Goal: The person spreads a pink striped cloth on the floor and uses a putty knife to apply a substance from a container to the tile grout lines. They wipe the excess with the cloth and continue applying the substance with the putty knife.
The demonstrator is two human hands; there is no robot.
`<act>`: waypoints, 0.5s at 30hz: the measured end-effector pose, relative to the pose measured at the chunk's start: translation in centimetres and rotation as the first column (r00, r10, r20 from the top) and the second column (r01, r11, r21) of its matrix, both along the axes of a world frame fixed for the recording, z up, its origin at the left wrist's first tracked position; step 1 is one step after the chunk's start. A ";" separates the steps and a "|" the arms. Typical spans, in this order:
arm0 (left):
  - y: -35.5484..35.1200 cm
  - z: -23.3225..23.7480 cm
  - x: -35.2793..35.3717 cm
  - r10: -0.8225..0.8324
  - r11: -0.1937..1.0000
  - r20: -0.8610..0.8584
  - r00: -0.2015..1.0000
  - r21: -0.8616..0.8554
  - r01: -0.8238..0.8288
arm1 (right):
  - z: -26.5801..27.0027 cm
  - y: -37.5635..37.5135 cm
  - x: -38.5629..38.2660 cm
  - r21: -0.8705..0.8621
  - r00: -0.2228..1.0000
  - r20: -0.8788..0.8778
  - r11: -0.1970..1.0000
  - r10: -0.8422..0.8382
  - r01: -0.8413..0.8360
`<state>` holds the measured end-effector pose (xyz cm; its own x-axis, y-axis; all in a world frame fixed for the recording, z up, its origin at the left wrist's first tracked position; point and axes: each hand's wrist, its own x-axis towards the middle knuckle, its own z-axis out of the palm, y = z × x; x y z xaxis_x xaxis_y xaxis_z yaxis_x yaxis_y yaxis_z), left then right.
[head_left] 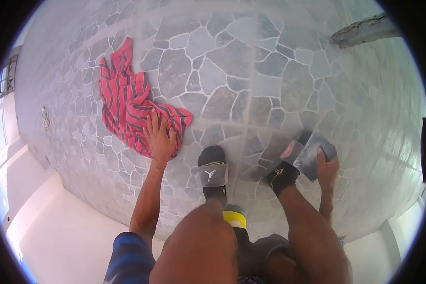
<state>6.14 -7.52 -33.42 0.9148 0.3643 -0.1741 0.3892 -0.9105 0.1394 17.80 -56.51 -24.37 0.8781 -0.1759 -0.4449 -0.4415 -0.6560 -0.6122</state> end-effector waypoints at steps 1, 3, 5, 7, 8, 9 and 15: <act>-0.7 -0.1 -0.7 -0.021 1.000 0.009 1.000 0.002 0.021 | 0.2 0.4 0.3 0.033 1.000 0.017 0.999 0.021 -0.022; -3.0 -0.2 -1.8 -0.068 0.998 0.016 0.998 0.006 0.067 | 0.5 1.5 0.3 0.077 0.998 0.034 0.995 0.056 -0.058; -6.9 0.0 -0.7 -0.120 0.993 0.047 0.992 0.004 0.120 | 1.0 2.3 0.5 0.088 0.995 0.062 0.992 0.084 -0.089; -10.5 1.0 1.3 -0.251 0.965 0.103 0.962 -0.056 0.258 | 2.0 3.5 0.6 0.097 0.994 0.066 0.991 0.090 -0.096; -10.7 1.3 1.7 -0.307 0.944 0.120 0.944 -0.085 0.318 | 2.5 4.1 0.5 0.105 0.993 0.064 0.989 0.095 -0.102; -10.7 1.3 2.1 -0.359 0.921 0.138 0.923 -0.110 0.374 | 2.8 4.3 0.5 0.084 0.986 0.106 0.987 0.130 -0.139; -7.0 1.0 -0.6 -0.284 0.958 0.042 0.958 -0.023 0.285 | 12.5 5.2 2.8 -0.182 0.723 0.360 0.804 0.590 -0.566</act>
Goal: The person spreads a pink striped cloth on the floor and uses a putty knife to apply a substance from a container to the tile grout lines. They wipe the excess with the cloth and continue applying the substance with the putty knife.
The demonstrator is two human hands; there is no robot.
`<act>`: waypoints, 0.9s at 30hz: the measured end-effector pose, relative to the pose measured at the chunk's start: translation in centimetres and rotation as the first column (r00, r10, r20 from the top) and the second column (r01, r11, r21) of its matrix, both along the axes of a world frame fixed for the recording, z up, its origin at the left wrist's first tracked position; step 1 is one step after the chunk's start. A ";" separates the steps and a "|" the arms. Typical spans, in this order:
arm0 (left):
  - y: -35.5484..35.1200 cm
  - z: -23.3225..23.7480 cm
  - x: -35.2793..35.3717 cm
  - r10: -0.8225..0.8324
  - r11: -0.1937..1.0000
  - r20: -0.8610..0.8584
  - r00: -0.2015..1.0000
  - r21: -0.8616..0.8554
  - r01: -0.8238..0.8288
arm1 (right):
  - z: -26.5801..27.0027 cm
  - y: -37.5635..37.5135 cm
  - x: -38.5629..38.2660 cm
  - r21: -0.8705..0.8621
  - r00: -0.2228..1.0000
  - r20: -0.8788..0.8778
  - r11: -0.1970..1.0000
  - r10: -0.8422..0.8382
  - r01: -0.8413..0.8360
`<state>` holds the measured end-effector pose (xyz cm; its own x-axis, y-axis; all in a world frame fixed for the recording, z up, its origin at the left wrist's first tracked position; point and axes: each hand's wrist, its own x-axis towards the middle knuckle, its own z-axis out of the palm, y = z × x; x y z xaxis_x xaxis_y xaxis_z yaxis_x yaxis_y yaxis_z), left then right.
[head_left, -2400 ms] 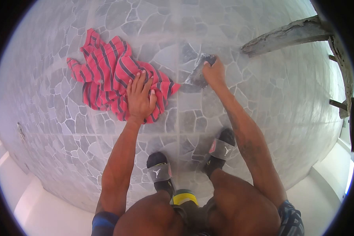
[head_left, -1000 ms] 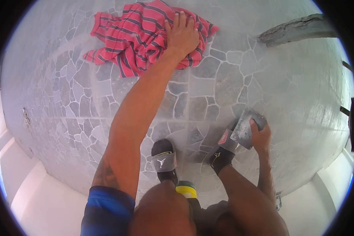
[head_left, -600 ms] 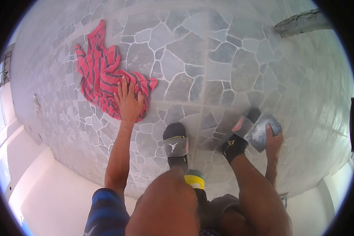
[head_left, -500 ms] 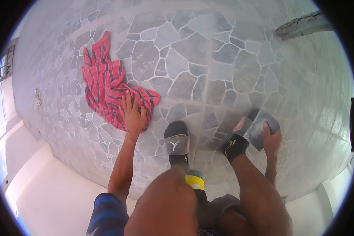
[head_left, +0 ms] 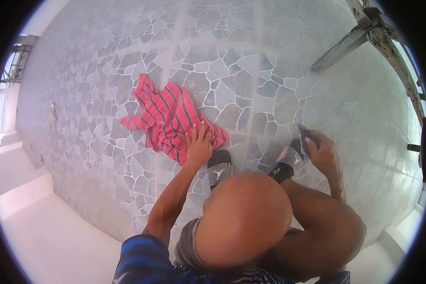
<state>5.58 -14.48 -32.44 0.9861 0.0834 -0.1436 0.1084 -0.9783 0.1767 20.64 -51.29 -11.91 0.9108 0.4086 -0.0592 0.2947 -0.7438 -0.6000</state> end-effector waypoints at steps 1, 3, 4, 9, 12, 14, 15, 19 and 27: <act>0.4 0.0 -1.7 0.097 0.995 -0.027 0.995 0.034 -0.096 | 2.7 0.1 0.6 -0.038 0.999 -0.016 0.999 0.035 -0.036; 2.0 0.2 -5.9 0.225 0.974 -0.087 0.971 0.057 -0.220 | 8.1 1.0 2.0 -0.111 0.992 -0.050 0.987 0.112 -0.117; 2.9 0.4 -8.2 0.272 0.962 -0.131 0.953 0.071 -0.265 | 9.7 1.2 2.6 -0.157 0.984 0.044 0.974 0.174 -0.166; 5.9 2.3 -20.6 0.401 0.914 -0.307 0.863 0.069 -0.400 | 16.2 4.9 4.6 -0.320 0.901 0.195 0.894 0.387 -0.314; 5.8 2.1 -27.2 0.445 0.880 -0.366 0.817 0.013 -0.474 | 17.5 7.4 5.5 -0.423 0.855 0.198 0.829 0.479 -0.366; 4.9 3.1 -29.6 0.437 0.874 -0.420 0.796 -0.010 -0.485 | 16.8 8.3 5.1 -0.503 0.849 0.122 0.769 0.514 -0.394; 3.9 4.5 -30.1 0.431 0.872 -0.453 0.781 -0.013 -0.489 | 16.3 8.8 5.0 -0.544 0.854 0.059 0.733 0.518 -0.407; 6.7 0.2 -32.4 0.229 0.910 -0.527 0.818 -0.182 -0.372 | 12.7 8.6 5.1 -0.511 0.837 -0.156 0.682 0.525 -0.523; 17.5 19.1 -18.7 0.401 0.712 0.049 0.915 -0.645 -0.277 | 13.7 8.3 5.6 -0.577 0.875 -0.166 0.674 0.456 -0.461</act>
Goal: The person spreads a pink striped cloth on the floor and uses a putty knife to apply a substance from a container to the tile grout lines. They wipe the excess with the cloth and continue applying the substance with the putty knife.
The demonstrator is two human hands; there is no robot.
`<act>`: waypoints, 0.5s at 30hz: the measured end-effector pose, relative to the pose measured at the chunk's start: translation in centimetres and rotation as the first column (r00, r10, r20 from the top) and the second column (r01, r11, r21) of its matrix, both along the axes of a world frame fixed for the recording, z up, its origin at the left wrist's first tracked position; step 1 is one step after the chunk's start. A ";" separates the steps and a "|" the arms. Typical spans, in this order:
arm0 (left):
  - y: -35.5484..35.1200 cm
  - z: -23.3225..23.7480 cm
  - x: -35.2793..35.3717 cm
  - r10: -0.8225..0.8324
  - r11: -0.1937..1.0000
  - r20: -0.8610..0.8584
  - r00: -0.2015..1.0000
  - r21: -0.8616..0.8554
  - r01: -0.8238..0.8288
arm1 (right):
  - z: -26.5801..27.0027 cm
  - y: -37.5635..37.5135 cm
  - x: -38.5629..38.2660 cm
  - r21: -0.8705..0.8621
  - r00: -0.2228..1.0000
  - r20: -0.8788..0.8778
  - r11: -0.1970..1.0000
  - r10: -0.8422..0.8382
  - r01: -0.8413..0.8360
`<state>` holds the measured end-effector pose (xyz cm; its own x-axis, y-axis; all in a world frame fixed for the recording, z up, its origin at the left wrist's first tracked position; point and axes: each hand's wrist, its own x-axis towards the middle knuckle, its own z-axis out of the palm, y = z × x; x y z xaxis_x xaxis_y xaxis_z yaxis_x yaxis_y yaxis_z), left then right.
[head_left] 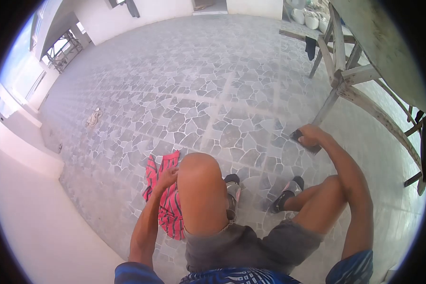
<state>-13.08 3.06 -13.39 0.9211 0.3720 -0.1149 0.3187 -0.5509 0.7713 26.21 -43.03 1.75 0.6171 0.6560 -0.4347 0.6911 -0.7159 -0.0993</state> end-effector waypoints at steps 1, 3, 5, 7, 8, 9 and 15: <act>2.6 -0.3 3.1 0.006 0.990 0.001 1.000 -0.138 -0.006 | 0.4 0.1 -0.4 0.037 1.000 -0.008 0.999 -0.006 0.006; 2.6 9.1 7.4 -0.018 0.983 0.018 1.000 0.184 0.014 | 1.0 0.5 -1.2 0.107 0.999 -0.034 0.994 -0.021 0.024; 3.6 13.7 11.7 -0.085 0.963 -0.011 0.996 0.257 0.085 | -0.8 0.9 -0.1 0.058 0.997 -0.076 0.998 0.009 -0.005; 2.3 19.2 16.1 -0.163 0.955 -0.043 0.986 0.245 0.169 | -0.8 1.5 1.1 0.046 0.995 -0.095 0.999 0.017 -0.013; 1.3 20.7 17.6 -0.203 0.952 -0.050 0.978 0.224 0.209 | -0.4 2.1 0.5 0.052 0.994 -0.109 0.999 0.016 -0.011; 0.2 21.9 18.9 -0.207 0.971 -0.021 0.978 0.117 0.208 | -0.1 2.8 0.1 0.059 0.992 -0.122 0.998 0.015 -0.008; -5.8 21.5 24.2 -0.240 0.946 0.217 0.946 -0.169 0.278 | -2.8 5.0 2.0 0.109 0.991 -0.069 0.989 0.113 -0.105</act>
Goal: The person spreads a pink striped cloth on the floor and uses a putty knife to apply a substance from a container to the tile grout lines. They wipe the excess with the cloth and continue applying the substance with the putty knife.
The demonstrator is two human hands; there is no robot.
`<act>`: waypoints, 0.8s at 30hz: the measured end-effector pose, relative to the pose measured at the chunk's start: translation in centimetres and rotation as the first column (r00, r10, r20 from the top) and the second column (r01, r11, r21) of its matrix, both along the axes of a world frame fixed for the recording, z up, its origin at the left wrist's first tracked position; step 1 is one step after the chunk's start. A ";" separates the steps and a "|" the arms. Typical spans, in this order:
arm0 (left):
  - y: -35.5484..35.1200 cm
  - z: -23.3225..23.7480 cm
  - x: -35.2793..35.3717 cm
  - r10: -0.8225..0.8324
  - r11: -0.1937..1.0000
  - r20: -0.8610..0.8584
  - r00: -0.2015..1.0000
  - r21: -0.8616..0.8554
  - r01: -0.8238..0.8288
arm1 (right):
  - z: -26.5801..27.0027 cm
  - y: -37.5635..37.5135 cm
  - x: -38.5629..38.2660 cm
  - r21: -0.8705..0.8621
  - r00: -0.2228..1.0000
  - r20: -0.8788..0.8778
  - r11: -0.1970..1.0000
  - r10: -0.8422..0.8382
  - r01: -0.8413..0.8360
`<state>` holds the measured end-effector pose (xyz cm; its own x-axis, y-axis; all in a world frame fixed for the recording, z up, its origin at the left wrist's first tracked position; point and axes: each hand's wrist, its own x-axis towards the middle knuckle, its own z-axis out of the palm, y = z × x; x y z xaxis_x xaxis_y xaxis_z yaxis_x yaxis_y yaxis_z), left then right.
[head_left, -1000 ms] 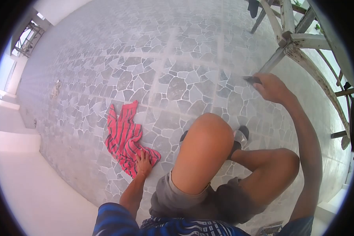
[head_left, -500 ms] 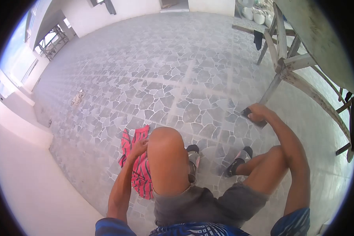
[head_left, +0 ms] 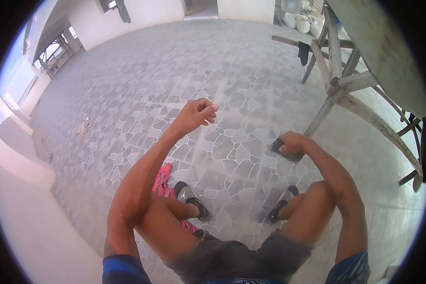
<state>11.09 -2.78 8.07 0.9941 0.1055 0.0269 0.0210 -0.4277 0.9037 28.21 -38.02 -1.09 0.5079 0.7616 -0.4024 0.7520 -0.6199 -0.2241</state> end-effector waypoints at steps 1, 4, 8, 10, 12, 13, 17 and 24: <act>-1.1 -0.2 -0.4 -0.041 0.999 -0.019 0.999 0.003 0.041 | 0.3 0.3 0.1 -0.023 1.000 -0.005 1.000 0.011 -0.011; -2.6 0.3 -1.6 -0.072 0.995 -0.078 0.994 0.069 0.077 | 0.8 1.3 -0.7 -0.050 0.999 -0.015 0.998 0.048 -0.049; -3.4 1.9 -2.0 0.016 1.000 -0.020 1.000 -0.001 -0.017 | 1.5 1.8 -1.7 -0.020 0.998 -0.065 0.999 -0.026 0.025; -3.3 2.4 -1.7 0.048 0.998 0.008 0.999 -0.034 -0.047 | 1.2 1.9 -1.5 -0.038 0.997 -0.072 0.999 -0.029 0.027; -3.6 2.9 -1.6 0.065 0.997 0.033 0.997 -0.052 -0.063 | 1.0 2.1 -1.6 -0.024 0.996 -0.088 0.999 -0.028 0.026; -3.8 3.2 -1.6 0.066 0.997 0.036 0.997 -0.031 -0.065 | 1.0 2.3 -1.6 -0.017 0.995 -0.096 1.000 -0.025 0.023; -3.8 3.0 -1.2 0.032 0.999 0.064 0.997 -0.008 -0.031 | 1.1 3.1 -2.1 0.025 0.996 -0.085 0.999 -0.027 0.029; -5.3 2.8 -0.3 -0.032 0.997 0.120 0.992 -0.073 0.041 | 1.9 4.4 -3.2 0.083 0.992 -0.125 0.996 0.033 -0.022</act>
